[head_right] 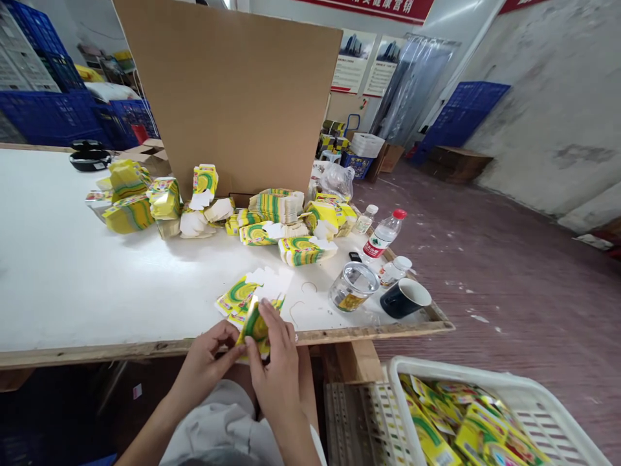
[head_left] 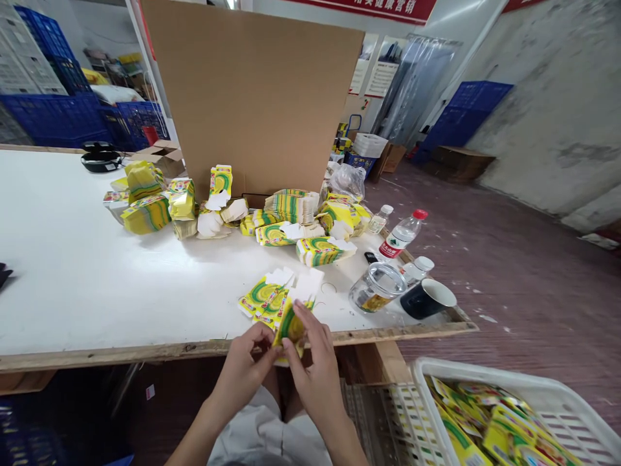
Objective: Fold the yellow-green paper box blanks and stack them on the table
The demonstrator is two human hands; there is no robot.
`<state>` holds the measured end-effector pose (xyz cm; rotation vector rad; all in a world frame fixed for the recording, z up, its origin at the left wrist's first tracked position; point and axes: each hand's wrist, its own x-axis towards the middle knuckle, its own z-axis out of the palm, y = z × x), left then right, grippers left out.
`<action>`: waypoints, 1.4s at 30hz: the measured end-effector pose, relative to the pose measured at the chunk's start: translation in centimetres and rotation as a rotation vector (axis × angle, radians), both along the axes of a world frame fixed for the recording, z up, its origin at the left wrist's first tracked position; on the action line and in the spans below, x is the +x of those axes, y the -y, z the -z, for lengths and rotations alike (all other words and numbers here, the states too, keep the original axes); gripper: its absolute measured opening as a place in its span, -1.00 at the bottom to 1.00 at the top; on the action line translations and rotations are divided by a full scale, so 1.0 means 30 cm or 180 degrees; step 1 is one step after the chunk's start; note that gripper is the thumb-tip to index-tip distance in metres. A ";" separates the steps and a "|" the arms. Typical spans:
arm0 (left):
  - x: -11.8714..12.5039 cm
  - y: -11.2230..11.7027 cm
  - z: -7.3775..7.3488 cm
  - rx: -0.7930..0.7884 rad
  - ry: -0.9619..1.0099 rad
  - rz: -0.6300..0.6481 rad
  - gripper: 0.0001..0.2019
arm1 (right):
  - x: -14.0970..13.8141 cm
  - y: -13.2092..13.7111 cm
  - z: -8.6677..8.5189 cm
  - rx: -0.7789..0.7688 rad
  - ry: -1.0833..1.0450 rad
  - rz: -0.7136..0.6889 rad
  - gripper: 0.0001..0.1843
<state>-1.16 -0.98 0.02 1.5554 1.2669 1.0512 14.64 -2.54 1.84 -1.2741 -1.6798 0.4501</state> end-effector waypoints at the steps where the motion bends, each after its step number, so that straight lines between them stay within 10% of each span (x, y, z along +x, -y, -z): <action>1: 0.006 0.021 -0.012 -0.0108 0.0260 0.0141 -0.84 | -0.004 -0.003 -0.003 -0.0043 -0.0070 0.0024 -0.56; 12: 0.070 0.066 0.010 -0.1313 0.2557 0.1414 -0.49 | -0.023 0.079 0.018 -0.0487 -0.1460 0.0137 -0.84; 20: 0.091 0.060 -0.007 -0.1378 0.2870 0.0586 -0.65 | -0.022 0.084 0.027 -0.0129 -0.1279 0.0602 -0.57; 28: 0.090 0.050 0.012 -0.0875 0.2213 0.0079 -0.55 | 0.041 0.066 0.062 -0.0740 -0.0940 0.0399 -0.76; 42: -0.007 0.039 -0.043 -0.1367 0.2393 0.1320 -0.58 | 0.116 0.068 -0.007 -0.1468 -0.1760 -0.0742 -0.68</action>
